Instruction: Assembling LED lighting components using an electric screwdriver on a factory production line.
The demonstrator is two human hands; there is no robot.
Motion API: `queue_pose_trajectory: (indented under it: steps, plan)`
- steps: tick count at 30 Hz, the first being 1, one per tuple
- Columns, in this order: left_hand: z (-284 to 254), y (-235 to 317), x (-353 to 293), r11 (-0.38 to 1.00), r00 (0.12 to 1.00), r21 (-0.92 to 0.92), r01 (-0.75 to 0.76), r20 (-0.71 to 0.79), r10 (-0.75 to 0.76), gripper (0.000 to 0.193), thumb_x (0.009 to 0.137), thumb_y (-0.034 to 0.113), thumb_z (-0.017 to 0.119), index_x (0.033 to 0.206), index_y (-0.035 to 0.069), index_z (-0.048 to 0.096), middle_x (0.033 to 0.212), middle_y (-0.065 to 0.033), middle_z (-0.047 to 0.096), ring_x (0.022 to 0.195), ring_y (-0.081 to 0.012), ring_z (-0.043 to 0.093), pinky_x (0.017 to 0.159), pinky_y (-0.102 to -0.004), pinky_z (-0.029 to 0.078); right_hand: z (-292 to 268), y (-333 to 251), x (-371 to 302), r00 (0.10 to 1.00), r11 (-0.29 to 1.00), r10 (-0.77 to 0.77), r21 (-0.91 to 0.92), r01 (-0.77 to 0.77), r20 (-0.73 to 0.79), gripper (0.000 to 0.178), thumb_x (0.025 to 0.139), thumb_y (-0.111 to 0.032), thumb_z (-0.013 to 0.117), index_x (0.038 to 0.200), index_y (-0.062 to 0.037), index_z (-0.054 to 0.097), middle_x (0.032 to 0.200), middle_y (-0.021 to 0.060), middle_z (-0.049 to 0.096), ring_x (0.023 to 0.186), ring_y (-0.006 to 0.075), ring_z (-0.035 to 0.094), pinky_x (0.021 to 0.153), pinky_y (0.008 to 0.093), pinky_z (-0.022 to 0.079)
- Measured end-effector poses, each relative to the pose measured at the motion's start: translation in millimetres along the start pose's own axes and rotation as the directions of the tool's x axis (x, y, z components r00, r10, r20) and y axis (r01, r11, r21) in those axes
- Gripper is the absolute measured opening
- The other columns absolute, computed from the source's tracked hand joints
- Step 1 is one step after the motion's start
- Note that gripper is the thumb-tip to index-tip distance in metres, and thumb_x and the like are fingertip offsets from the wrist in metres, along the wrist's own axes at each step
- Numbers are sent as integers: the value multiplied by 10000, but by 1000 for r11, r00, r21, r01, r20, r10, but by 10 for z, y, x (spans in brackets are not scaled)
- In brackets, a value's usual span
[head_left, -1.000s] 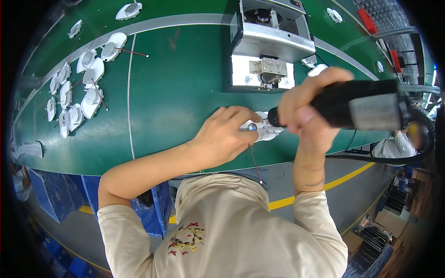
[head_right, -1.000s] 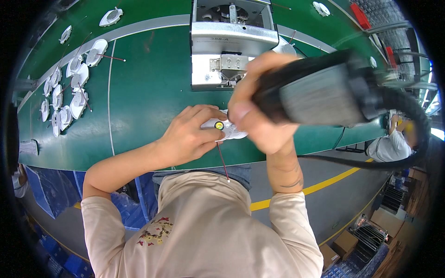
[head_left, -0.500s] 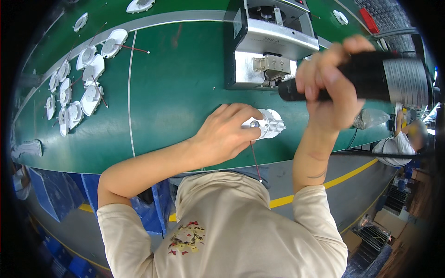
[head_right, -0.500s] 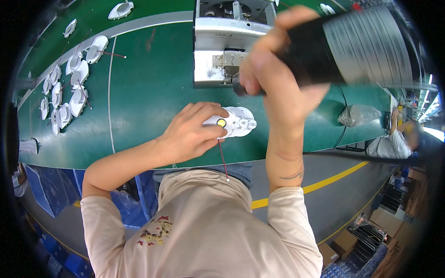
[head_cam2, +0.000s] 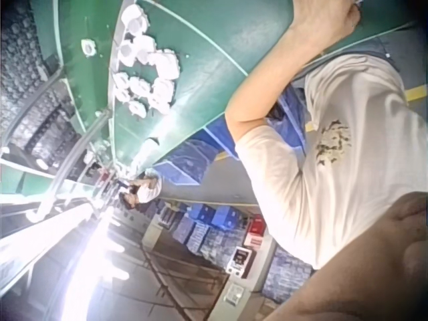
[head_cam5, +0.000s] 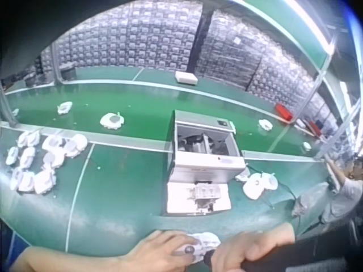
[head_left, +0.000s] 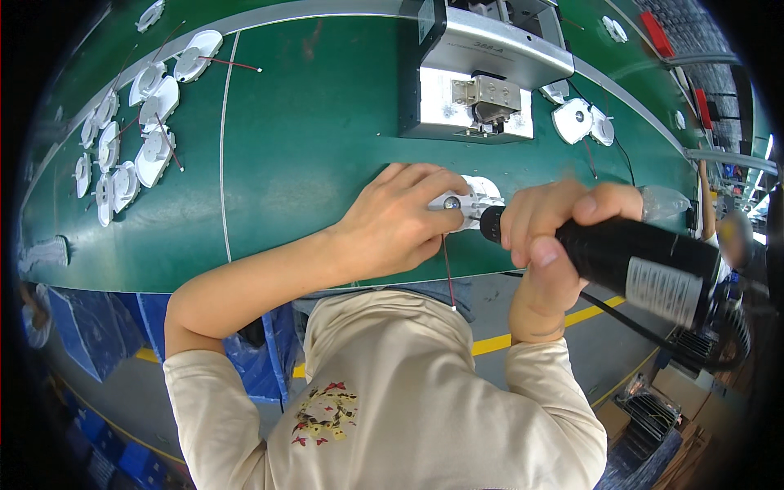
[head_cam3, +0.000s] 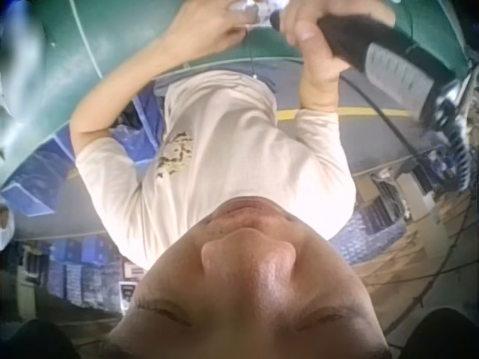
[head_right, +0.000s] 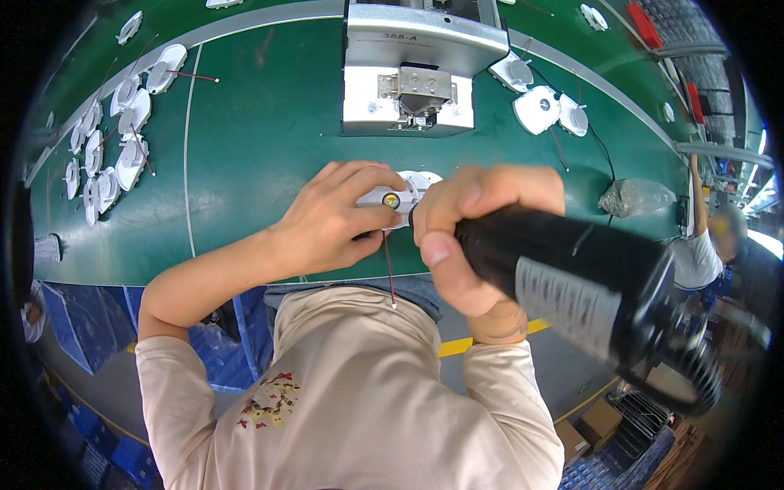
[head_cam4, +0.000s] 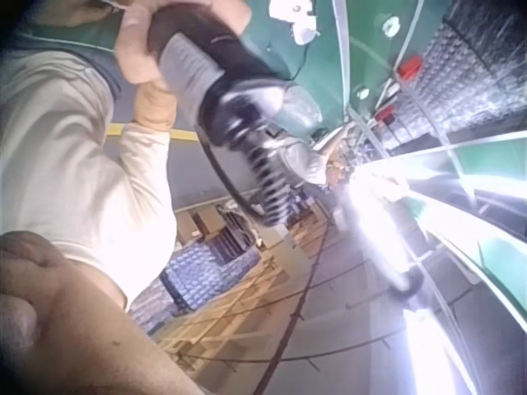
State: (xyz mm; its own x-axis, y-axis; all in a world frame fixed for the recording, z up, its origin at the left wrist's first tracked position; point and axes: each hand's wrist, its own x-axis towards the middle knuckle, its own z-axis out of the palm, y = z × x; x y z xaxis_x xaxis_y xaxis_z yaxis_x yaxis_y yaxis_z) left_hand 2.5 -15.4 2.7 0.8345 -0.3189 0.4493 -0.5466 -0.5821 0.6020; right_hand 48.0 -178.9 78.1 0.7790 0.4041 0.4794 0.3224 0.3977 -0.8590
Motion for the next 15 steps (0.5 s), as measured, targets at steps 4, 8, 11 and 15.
queue_pose_trajectory:
  steps: [4,8,11,15]
  plan:
    - [-88,50,29,998,997,-42,40,69,-37,231,590,54,688,815,105,677,1133,-107,551,989,-294,557,843,-407,418,-81,38,23,996,999,-22,-41,26,91,410,734,69,619,1027,-55,360,678,76,523,557,155,520,543,289,471]
    - [-103,14,9,996,993,-40,73,94,-69,252,580,68,658,829,97,679,1153,-104,529,1010,-277,522,854,-393,373,-87,119,109,995,998,48,25,-50,85,435,720,70,610,1064,-36,366,662,73,530,548,157,531,538,278,471]
    - [-195,65,54,1000,1000,21,19,24,-20,278,578,72,665,854,97,672,1150,-100,535,1058,-290,501,863,-411,363,-65,-8,226,993,987,-64,154,48,101,496,726,-5,648,1128,-46,361,634,58,498,488,156,506,499,286,464]
    - [-800,325,154,990,987,108,89,124,-103,329,570,82,678,898,89,644,1126,-99,557,1081,-293,495,863,-413,377,-341,-327,257,980,950,-195,258,176,49,574,750,-35,633,1246,-82,348,618,44,483,436,152,475,457,297,448]
